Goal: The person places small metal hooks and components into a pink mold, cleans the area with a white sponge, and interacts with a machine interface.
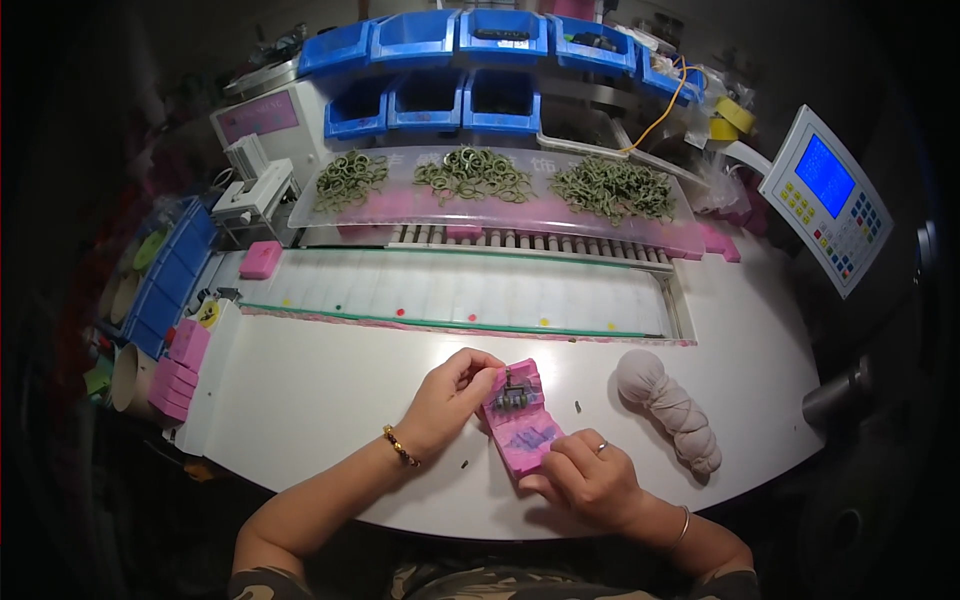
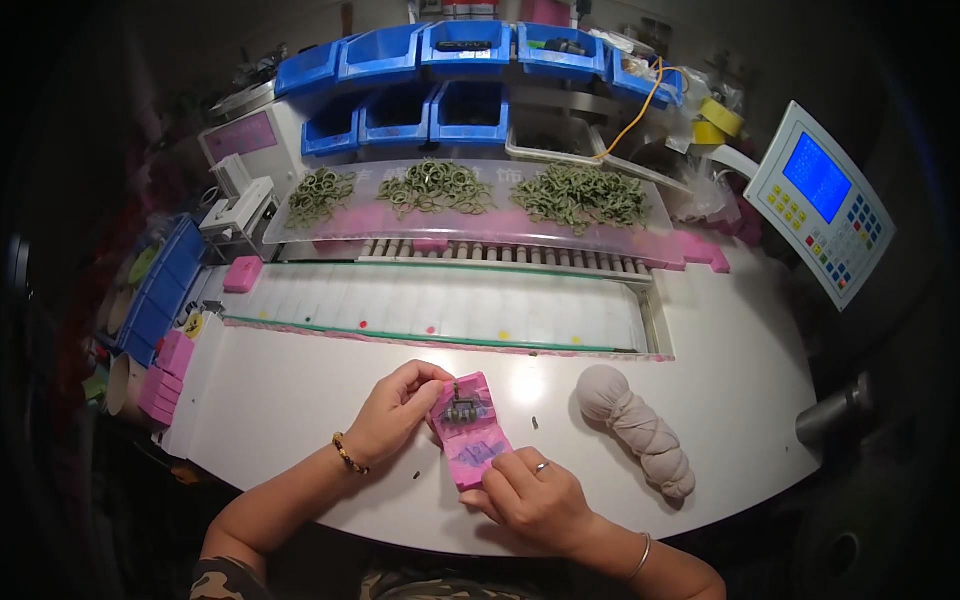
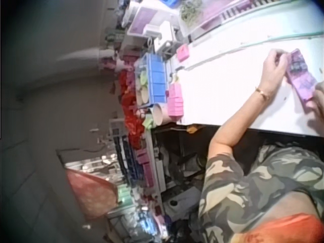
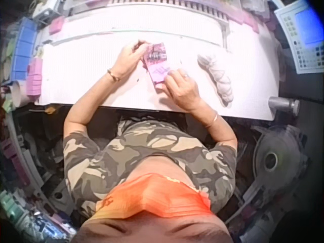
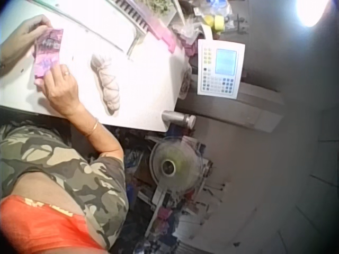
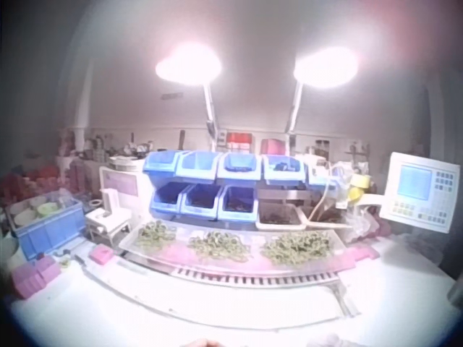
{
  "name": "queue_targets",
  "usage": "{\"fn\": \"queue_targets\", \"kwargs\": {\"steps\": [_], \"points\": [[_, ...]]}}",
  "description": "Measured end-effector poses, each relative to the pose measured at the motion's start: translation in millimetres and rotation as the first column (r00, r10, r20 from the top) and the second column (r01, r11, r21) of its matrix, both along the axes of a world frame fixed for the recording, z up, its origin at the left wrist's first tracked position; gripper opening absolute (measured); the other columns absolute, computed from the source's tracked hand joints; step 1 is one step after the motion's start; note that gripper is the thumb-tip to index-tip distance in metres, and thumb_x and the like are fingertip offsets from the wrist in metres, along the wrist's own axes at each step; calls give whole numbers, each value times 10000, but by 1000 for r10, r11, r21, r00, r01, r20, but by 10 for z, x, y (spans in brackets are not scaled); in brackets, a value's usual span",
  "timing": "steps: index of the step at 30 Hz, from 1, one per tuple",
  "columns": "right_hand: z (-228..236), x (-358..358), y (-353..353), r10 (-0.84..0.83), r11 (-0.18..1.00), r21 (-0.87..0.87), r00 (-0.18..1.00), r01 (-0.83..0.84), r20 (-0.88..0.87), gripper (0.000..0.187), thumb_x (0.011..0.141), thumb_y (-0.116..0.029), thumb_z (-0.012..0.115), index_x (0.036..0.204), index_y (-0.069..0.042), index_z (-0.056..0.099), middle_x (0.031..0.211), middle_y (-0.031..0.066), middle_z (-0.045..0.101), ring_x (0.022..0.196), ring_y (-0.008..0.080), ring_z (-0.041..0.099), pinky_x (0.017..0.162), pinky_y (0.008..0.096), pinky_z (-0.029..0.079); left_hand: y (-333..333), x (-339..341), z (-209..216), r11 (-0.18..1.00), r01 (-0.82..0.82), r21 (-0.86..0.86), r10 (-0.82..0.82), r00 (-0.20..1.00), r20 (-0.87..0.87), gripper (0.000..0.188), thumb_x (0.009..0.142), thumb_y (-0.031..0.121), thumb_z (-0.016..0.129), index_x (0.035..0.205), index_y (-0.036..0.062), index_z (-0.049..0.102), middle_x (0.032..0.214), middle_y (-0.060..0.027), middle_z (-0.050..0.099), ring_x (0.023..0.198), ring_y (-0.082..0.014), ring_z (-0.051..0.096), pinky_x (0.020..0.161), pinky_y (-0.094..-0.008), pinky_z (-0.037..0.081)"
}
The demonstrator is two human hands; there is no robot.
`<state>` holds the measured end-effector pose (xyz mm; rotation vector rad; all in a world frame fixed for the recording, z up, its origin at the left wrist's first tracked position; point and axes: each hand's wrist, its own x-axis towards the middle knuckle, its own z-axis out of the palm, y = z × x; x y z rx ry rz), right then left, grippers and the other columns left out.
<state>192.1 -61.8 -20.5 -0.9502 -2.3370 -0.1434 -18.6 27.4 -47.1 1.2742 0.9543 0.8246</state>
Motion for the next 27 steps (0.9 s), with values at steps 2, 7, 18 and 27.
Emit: {"fn": "queue_targets", "kwargs": {"steps": [2, 7, 18, 27], "points": [[-34, -11, 0, -37, 999, -24, 997, 39, 71, 215, 868, -242, 672, 775, -74, 574, 721, 46, 501, 627, 180, 536, 526, 276, 451, -7, -3, -19, 998, -9, 65, 4, 998, 69, 171, 991, 113, 530, 1108, -5, 571, 971, -25, 616, 841, -56, 572, 745, -220, 497], [-140, -174, 238, -248, 968, -47, 968, 246, -32, 189, 889, -174, 615, 1032, -51, 596, 745, 53, 537, 571, 175, 574, 459, 302, 449, -80, 65, 76, 1000, 14, 23, -15, 997, 81, 182, 987, 128, 545, 1110, -4, 575, 989, -23, 619, 854, -65, 578, 746, -220, 493], [-64, -183, 330, -207, 972, -119, 978, 203, -17, 400, 803, -116, 606, 1202, -96, 591, 914, 71, 532, 597, 194, 613, 503, 309, 520, -23, 29, -39, 998, 43, 50, -49, 991, 124, 204, 1001, 145, 523, 1126, -4, 586, 978, -1, 598, 844, -46, 521, 756, -197, 447], [-12, -243, 439, -210, 972, -118, 977, 205, -28, 139, 832, -94, 592, 961, -80, 541, 905, 80, 512, 583, 203, 608, 482, 336, 506, -51, 40, -20, 997, 67, 33, -71, 989, 128, 173, 1013, 130, 507, 1121, 8, 566, 994, 12, 575, 880, -35, 505, 795, -197, 444]]}}
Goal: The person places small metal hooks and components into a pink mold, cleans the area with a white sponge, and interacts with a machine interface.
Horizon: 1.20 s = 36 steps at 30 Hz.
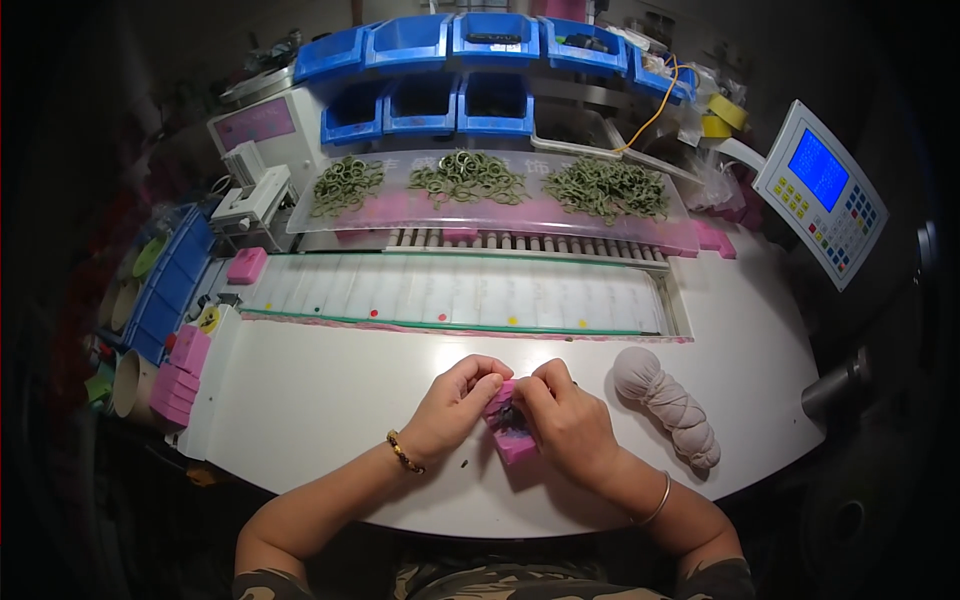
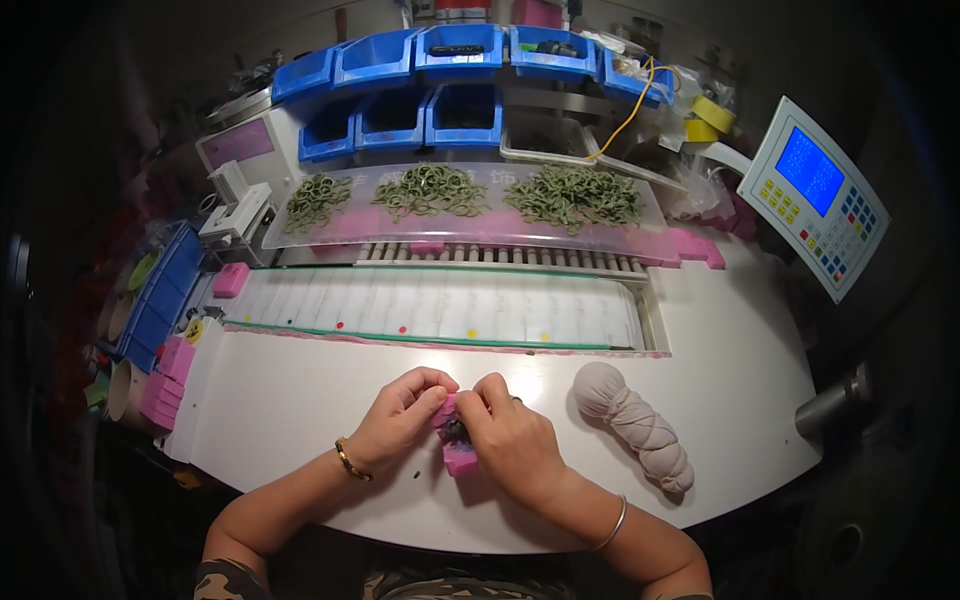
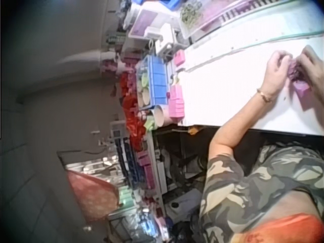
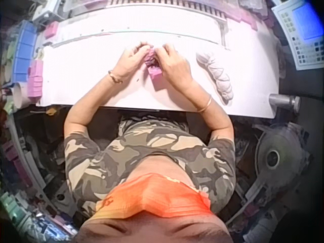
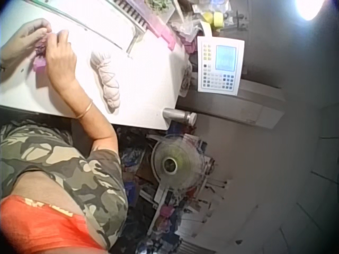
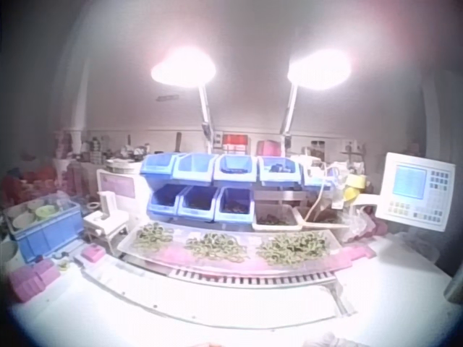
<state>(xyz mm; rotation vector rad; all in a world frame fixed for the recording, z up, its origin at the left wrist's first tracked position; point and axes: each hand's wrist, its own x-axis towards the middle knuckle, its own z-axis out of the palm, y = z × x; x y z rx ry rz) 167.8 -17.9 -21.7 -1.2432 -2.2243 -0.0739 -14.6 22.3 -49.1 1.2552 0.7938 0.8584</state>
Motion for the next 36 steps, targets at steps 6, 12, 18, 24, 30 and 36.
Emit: {"fn": "queue_targets", "kwargs": {"steps": [6, 12, 18, 24, 30, 36], "points": [[9, -15, -5, -9, 998, -62, 999, 6, -42, 130, 884, -127, 644, 970, -70, 564, 947, 84, 550, 635, 265, 616, 520, 361, 500, -21, 22, -13, 997, -65, 38, 65, 998, 6, 177, 1019, 147, 496, 1115, 14, 564, 973, 16, 571, 850, -19, 491, 755, -186, 435], [-55, -1, -4, 41, 999, -12, 998, -42, -48, 121, 870, -124, 588, 957, -71, 523, 938, 66, 566, 614, 193, 624, 498, 334, 499, -19, 41, 13, 998, -69, -5, 69, 998, -10, 175, 1025, 160, 483, 1111, 31, 565, 894, 53, 547, 764, -7, 463, 660, -171, 401], [-93, 0, -10, 63, 998, 3, 993, -63, -96, 123, 849, -113, 594, 949, -86, 528, 830, 65, 572, 600, 207, 618, 500, 335, 486, -10, 55, 54, 991, -73, 111, 89, 986, -142, 188, 1029, 175, 474, 1099, 25, 560, 862, 43, 548, 736, -18, 467, 641, -174, 403], [-156, 8, -50, 104, 993, 65, 983, -95, -152, 130, 838, -62, 576, 963, -78, 543, 853, 71, 602, 598, 212, 618, 507, 330, 493, 60, 102, -24, 985, -120, 121, 138, 978, -155, 186, 1028, 174, 472, 1099, 23, 554, 855, 11, 575, 707, -24, 484, 608, -185, 411], [-95, 25, -32, 169, 982, 125, 959, -143, -229, 217, 782, 9, 622, 981, -60, 570, 882, 89, 619, 644, 233, 632, 525, 316, 506, 29, 148, -4, 979, -191, 68, 197, 975, -98, 170, 1015, 146, 488, 1105, 14, 545, 817, 8, 584, 671, -30, 490, 585, -183, 408], [237, 65, 139, -182, 965, -239, 387, -107, -904, 120, 904, 12, 635, 1003, -14, 573, 848, 44, 606, 555, 52, 499, 478, 194, 403, -71, 171, -12, 453, -136, 881, 468, 878, -105, 213, 861, 52, 678, 1051, 25, 586, 801, -116, 629, 703, -261, 636, 640, -337, 511]]}}
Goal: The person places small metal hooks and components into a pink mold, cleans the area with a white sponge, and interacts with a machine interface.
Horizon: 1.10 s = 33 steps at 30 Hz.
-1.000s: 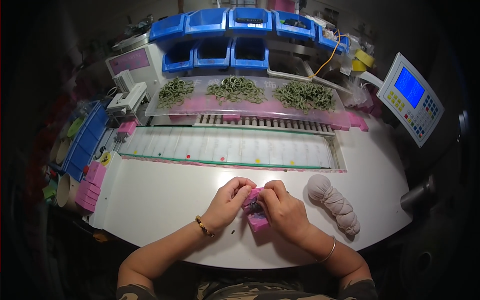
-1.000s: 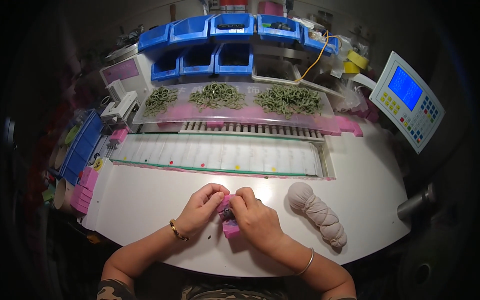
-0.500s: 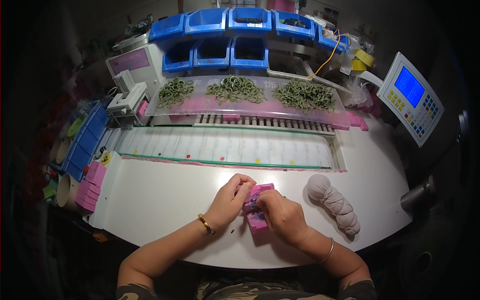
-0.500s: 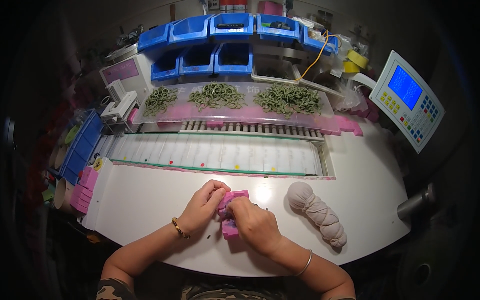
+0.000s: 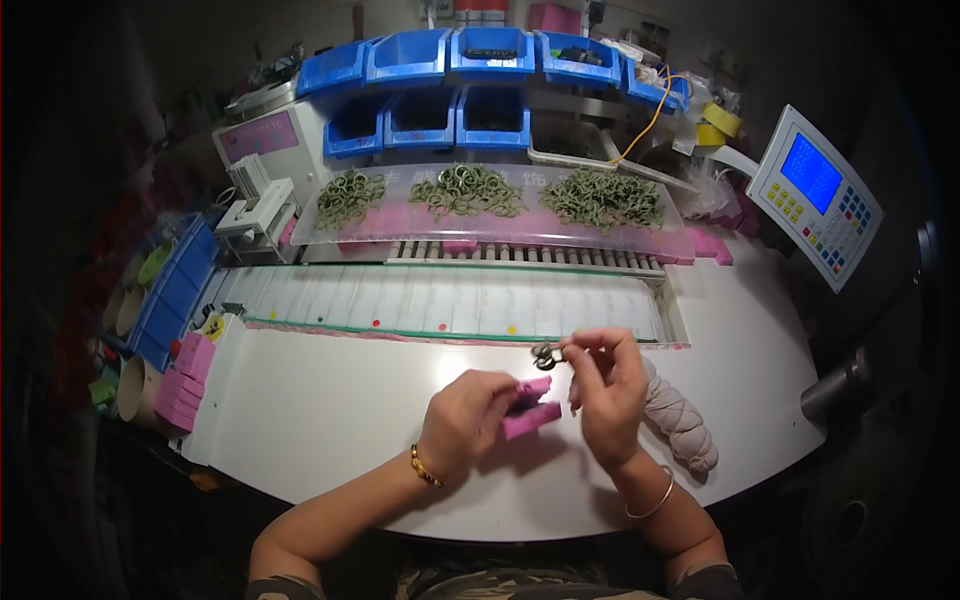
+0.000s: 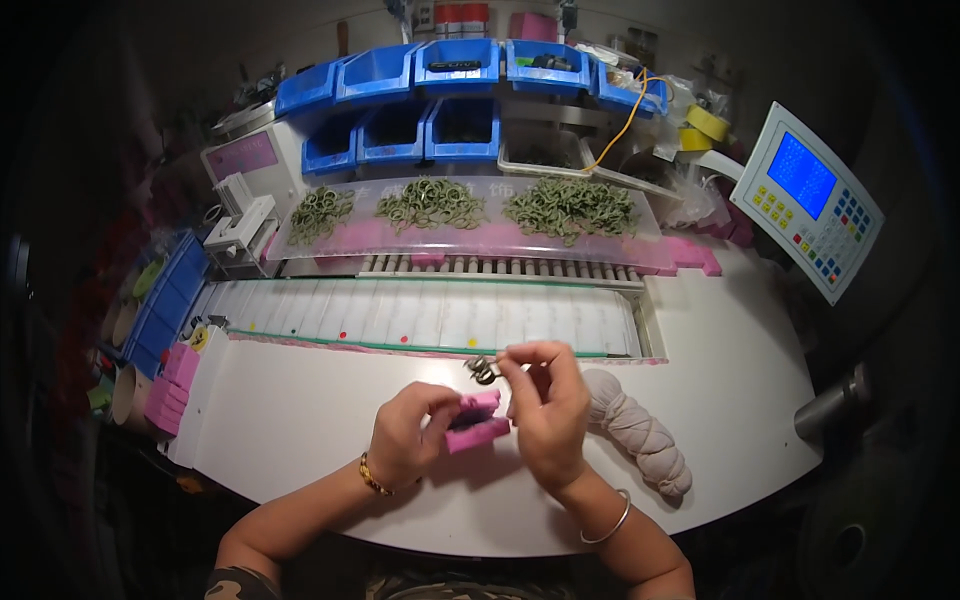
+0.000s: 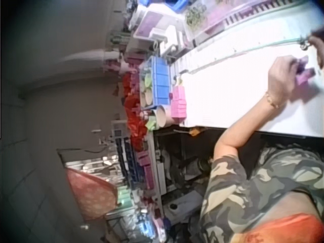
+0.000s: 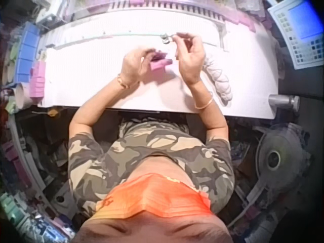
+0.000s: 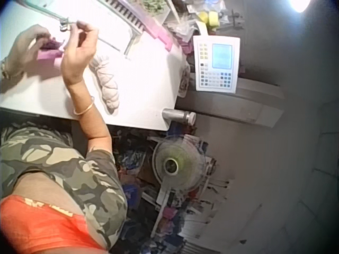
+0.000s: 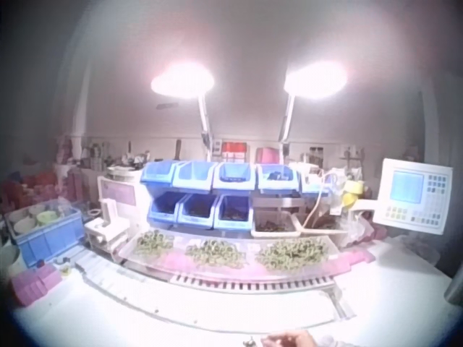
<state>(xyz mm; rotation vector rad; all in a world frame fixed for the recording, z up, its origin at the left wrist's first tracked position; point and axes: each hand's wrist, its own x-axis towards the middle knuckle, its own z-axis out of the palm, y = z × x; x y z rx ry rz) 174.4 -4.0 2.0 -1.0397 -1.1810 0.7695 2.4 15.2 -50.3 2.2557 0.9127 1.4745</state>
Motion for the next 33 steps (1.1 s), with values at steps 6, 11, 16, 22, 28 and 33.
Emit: {"fn": "queue_targets", "kwargs": {"steps": [6, 11, 16, 22, 28, 33], "points": [[101, 238, 150, 143, 979, -124, 976, -164, -165, 101, 927, -64, 646, 993, -14, 587, 785, 9, 605, 535, 18, 460, 456, 172, 368, -183, 12, 165, 922, 368, 118, -320, 899, -298, 262, 803, 132, 726, 1038, 52, 644, 863, -89, 662, 755, -227, 654, 663, -324, 525], [7, 198, 102, 172, 969, -168, 983, -181, -69, 83, 925, -73, 646, 982, -17, 622, 686, -39, 579, 536, 0, 454, 465, 161, 354, 18, 124, 177, 476, 557, -681, -153, 814, 560, 302, 921, 163, 635, 1173, 21, 549, 1017, -76, 658, 953, -125, 625, 767, -277, 521], [-101, 158, 30, 173, 980, -114, 978, -160, 115, 108, 937, -35, 599, 1024, 10, 644, 761, 31, 655, 649, 53, 608, 562, 190, 452, 160, 289, 272, 390, 593, -705, -102, 788, 607, 193, 936, 103, 608, 1089, -9, 570, 952, -84, 653, 852, -133, 609, 757, -282, 509], [-126, 215, 62, 96, 990, 73, 951, -122, 293, 167, 910, -12, 601, 1071, -6, 644, 951, 95, 667, 638, 115, 617, 562, 227, 476, 208, 239, 187, 337, 653, -679, -73, 737, 672, 110, 934, 78, 614, 1008, -3, 595, 908, -61, 648, 806, -125, 598, 743, -270, 495], [-123, 212, 59, -208, 927, 363, 680, -92, 703, 244, 791, -22, 681, 1031, -50, 650, 898, 89, 639, 682, 242, 628, 570, 323, 507, 194, 175, 134, 306, 672, -675, -87, 725, 683, 93, 932, 58, 615, 997, -7, 603, 914, -63, 647, 819, -126, 595, 750, -274, 496], [-107, 227, 62, -297, 902, 420, 568, -96, 767, 172, 789, -93, 682, 956, -76, 642, 833, 50, 613, 675, 224, 616, 544, 324, 478, 176, 161, 188, 329, 610, -721, -82, 779, 622, 95, 918, 53, 633, 991, -5, 616, 886, -47, 642, 791, -115, 592, 730, -264, 494]]}}
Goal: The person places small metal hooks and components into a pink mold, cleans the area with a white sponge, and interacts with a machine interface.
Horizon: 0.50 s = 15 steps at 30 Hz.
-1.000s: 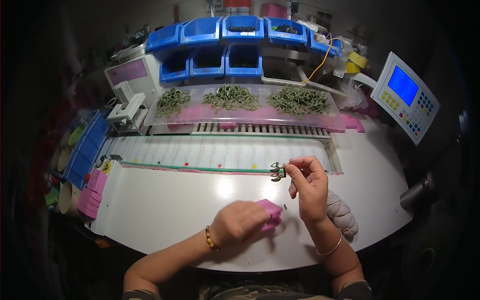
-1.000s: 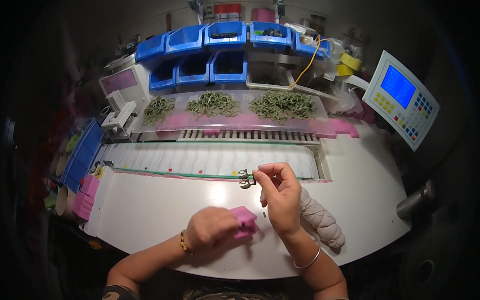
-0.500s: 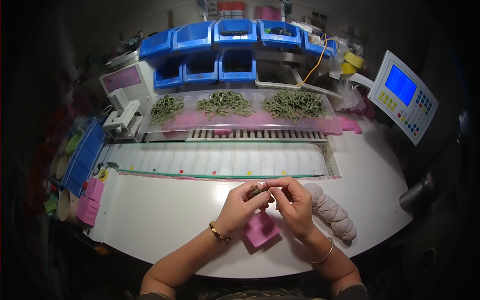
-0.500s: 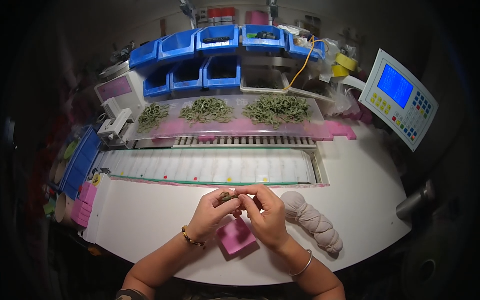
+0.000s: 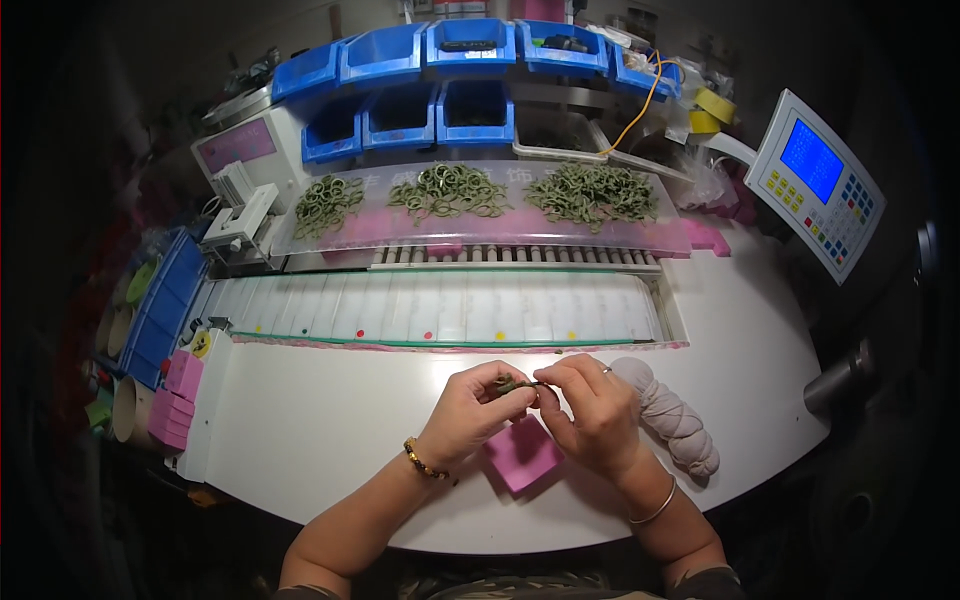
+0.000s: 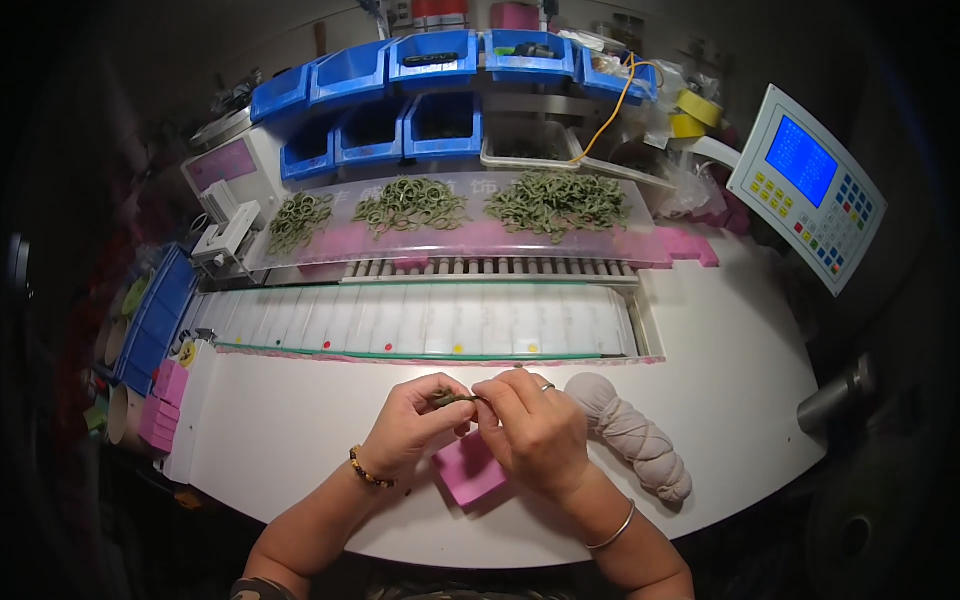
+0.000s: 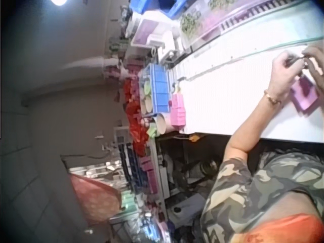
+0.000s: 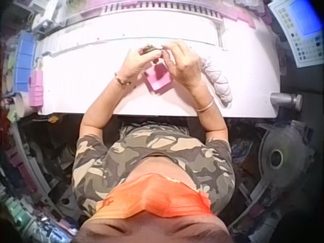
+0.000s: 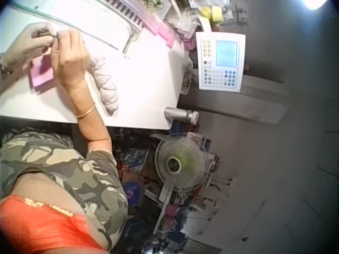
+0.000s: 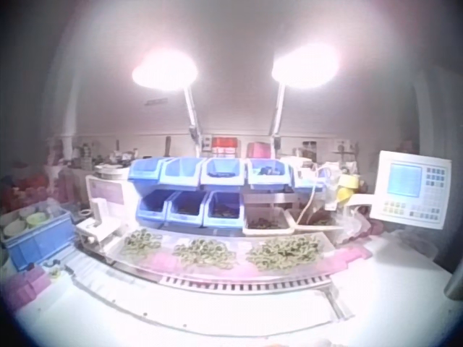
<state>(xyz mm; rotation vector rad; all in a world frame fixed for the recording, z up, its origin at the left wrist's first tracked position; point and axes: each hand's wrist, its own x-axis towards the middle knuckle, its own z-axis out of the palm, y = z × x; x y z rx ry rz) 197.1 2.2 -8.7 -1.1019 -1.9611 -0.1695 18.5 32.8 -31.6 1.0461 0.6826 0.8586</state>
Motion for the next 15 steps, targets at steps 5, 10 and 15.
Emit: {"fn": "queue_targets", "kwargs": {"steps": [5, 10, 15], "points": [[-8, 18, -29, -30, 998, -49, 998, 33, 55, 106, 766, -101, 682, 836, -86, 603, 779, 39, 590, 632, 212, 604, 534, 323, 470, 3, -9, 37, 984, 19, 180, 23, 973, -229, 102, 895, 59, 663, 972, -5, 642, 841, -17, 649, 720, -81, 576, 673, -226, 476], [-73, -15, -32, -22, 962, -273, 983, -30, -185, 93, 771, -98, 661, 818, -60, 590, 729, 68, 572, 605, 217, 596, 546, 328, 481, 15, 11, -38, 781, -14, 625, 246, 926, -287, 118, 852, 48, 694, 959, 1, 675, 839, -29, 664, 746, -93, 591, 673, -241, 486], [-98, 51, -27, -54, 834, -516, 901, -197, -431, 91, 834, -107, 613, 818, -26, 576, 705, 52, 561, 588, 147, 556, 528, 286, 443, 46, 26, -10, 503, -3, 864, 392, 892, -226, 149, 798, 15, 713, 945, 15, 692, 857, -68, 671, 765, -143, 620, 672, -264, 501]]}}
